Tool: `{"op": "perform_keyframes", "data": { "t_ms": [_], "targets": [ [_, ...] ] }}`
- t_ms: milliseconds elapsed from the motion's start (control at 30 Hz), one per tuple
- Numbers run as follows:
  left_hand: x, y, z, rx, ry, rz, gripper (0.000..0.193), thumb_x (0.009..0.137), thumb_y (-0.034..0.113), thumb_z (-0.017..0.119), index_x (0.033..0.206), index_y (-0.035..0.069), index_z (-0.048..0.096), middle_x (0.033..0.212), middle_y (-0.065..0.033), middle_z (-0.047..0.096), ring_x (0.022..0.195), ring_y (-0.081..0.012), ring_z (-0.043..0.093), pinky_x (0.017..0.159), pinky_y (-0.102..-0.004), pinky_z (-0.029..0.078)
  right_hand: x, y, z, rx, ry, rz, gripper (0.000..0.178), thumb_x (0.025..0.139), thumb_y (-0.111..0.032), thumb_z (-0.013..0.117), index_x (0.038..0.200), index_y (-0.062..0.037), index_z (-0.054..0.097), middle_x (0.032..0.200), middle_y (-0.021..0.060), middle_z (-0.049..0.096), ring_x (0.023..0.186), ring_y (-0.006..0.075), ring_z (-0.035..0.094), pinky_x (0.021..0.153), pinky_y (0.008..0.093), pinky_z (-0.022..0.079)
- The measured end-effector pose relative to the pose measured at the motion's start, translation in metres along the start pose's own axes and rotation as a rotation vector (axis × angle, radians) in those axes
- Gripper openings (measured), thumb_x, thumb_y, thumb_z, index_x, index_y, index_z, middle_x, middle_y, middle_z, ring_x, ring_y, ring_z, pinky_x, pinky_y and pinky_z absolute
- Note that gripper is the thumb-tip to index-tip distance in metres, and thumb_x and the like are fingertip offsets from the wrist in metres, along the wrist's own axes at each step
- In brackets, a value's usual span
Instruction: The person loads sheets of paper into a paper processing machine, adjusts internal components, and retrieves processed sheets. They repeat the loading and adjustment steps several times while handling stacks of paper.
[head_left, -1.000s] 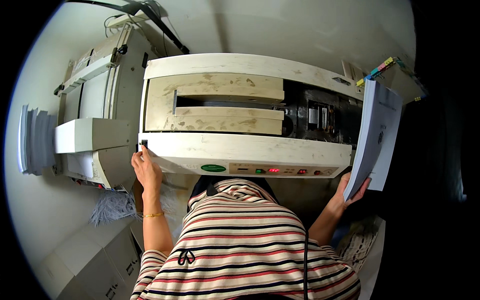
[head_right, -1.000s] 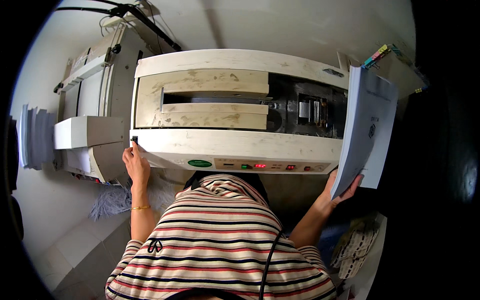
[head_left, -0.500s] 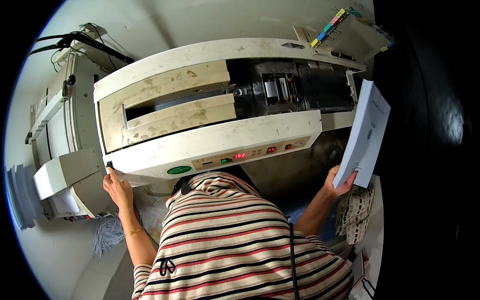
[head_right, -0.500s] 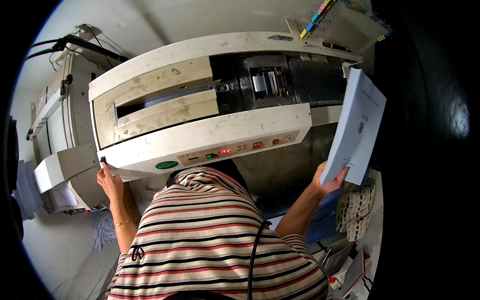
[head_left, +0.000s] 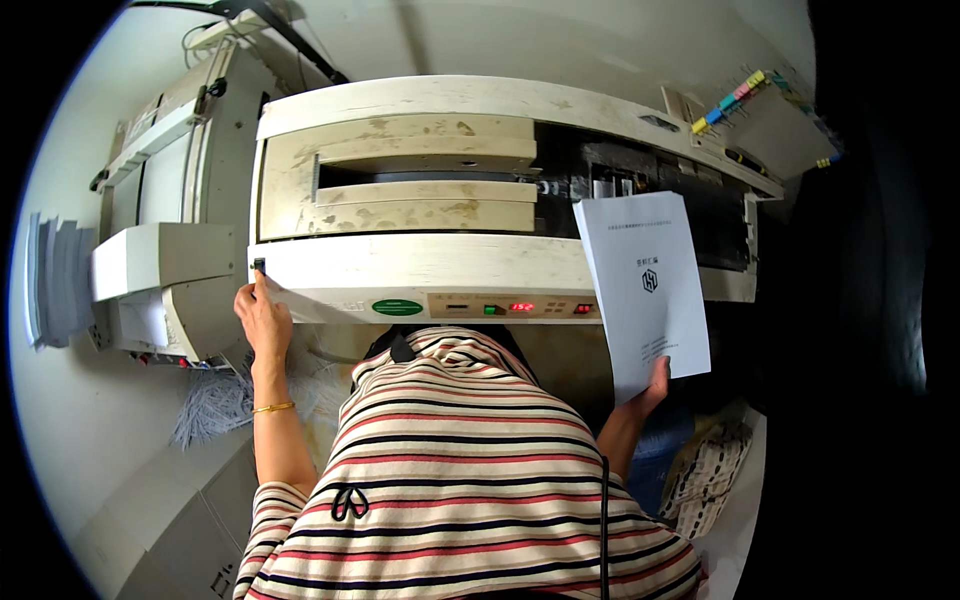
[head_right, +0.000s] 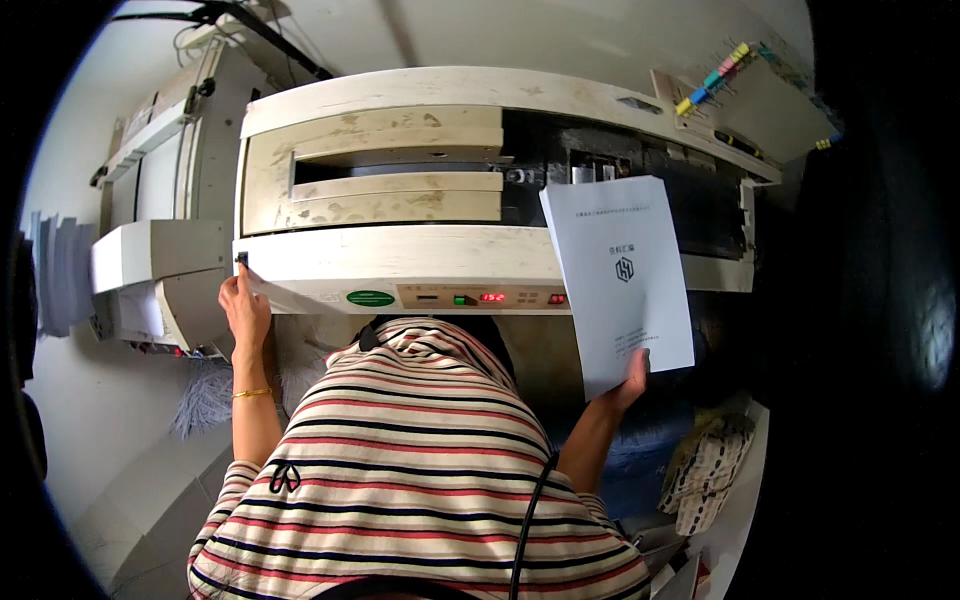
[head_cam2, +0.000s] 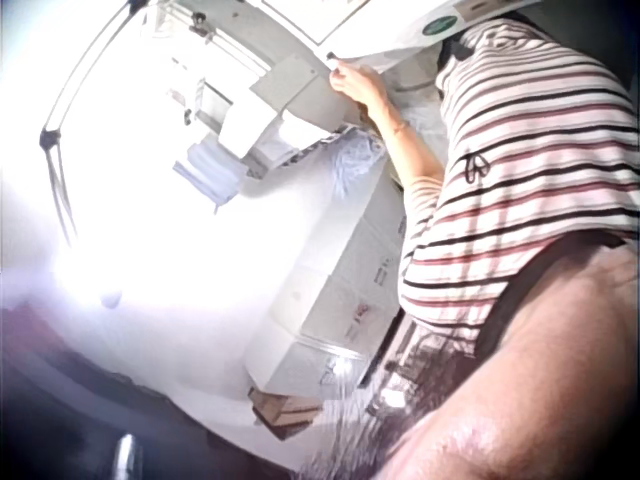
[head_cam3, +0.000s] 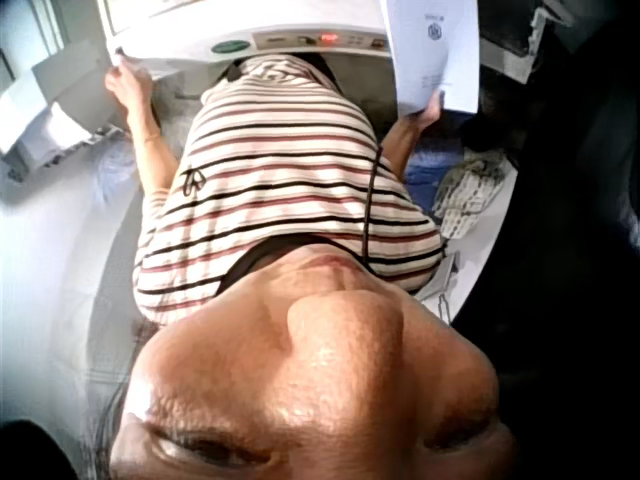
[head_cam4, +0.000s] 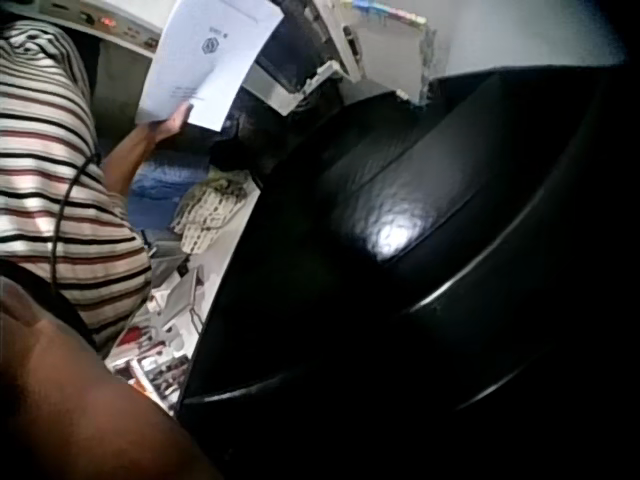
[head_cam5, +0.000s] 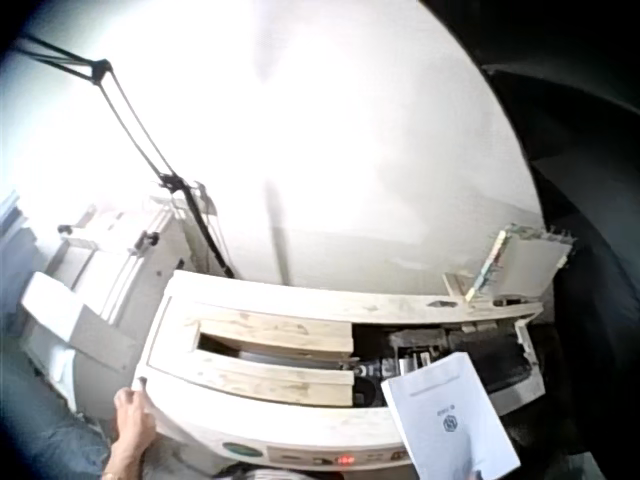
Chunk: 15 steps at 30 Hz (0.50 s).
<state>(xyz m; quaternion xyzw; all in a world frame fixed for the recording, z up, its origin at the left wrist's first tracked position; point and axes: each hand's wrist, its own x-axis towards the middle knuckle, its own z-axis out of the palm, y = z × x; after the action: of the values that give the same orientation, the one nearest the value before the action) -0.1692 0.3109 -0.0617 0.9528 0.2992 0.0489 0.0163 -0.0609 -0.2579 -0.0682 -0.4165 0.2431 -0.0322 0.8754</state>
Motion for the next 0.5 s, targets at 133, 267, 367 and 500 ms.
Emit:
{"op": "perform_keyframes", "data": {
  "t_ms": [133, 267, 367, 500],
  "targets": [
    [-0.001, -0.002, 0.002, -0.019, 0.005, -0.005, 0.061, 0.072, 0.0, 0.053, 0.132, -0.002, 0.042, 0.115, -0.0234, 0.046, 0.11, -0.0395, 0.041, 0.097, -0.0462, 0.036, 0.003, 0.004, -0.011, -0.157, 0.102, 0.094, 0.048, 0.095, -0.031, 0.041, 0.131, 0.0008, 0.042, 0.124, 0.0136, 0.052, 0.111, 0.0295, 0.052, 0.094, 0.0421, 0.042],
    [-0.001, 0.001, 0.001, -0.044, 0.005, -0.022, 0.06, 0.072, 0.0, 0.052, 0.131, -0.003, 0.042, 0.113, -0.0241, 0.046, 0.11, -0.0398, 0.041, 0.097, -0.0469, 0.035, 0.012, 0.003, -0.028, -0.133, 0.079, 0.169, 0.047, 0.094, -0.031, 0.045, 0.13, -0.001, 0.043, 0.125, 0.0123, 0.052, 0.112, 0.0289, 0.051, 0.094, 0.0424, 0.042],
    [0.0, -0.003, 0.005, -0.053, 0.013, -0.027, 0.062, 0.072, 0.001, 0.055, 0.133, 0.001, 0.043, 0.116, -0.0228, 0.044, 0.111, -0.0394, 0.04, 0.098, -0.045, 0.035, 0.017, 0.004, -0.039, -0.1, 0.087, 0.201, 0.047, 0.093, -0.03, 0.048, 0.13, -0.0022, 0.044, 0.125, 0.0116, 0.052, 0.113, 0.0286, 0.05, 0.094, 0.0427, 0.042],
    [0.001, -0.002, 0.005, -0.064, -0.001, -0.049, 0.061, 0.073, 0.002, 0.056, 0.133, 0.002, 0.043, 0.117, -0.0227, 0.044, 0.112, -0.0392, 0.04, 0.098, -0.0452, 0.035, 0.019, 0.005, -0.044, -0.088, 0.107, 0.202, 0.047, 0.092, -0.03, 0.05, 0.13, -0.003, 0.045, 0.125, 0.0112, 0.052, 0.113, 0.0286, 0.05, 0.094, 0.0431, 0.041]
  ]
}}
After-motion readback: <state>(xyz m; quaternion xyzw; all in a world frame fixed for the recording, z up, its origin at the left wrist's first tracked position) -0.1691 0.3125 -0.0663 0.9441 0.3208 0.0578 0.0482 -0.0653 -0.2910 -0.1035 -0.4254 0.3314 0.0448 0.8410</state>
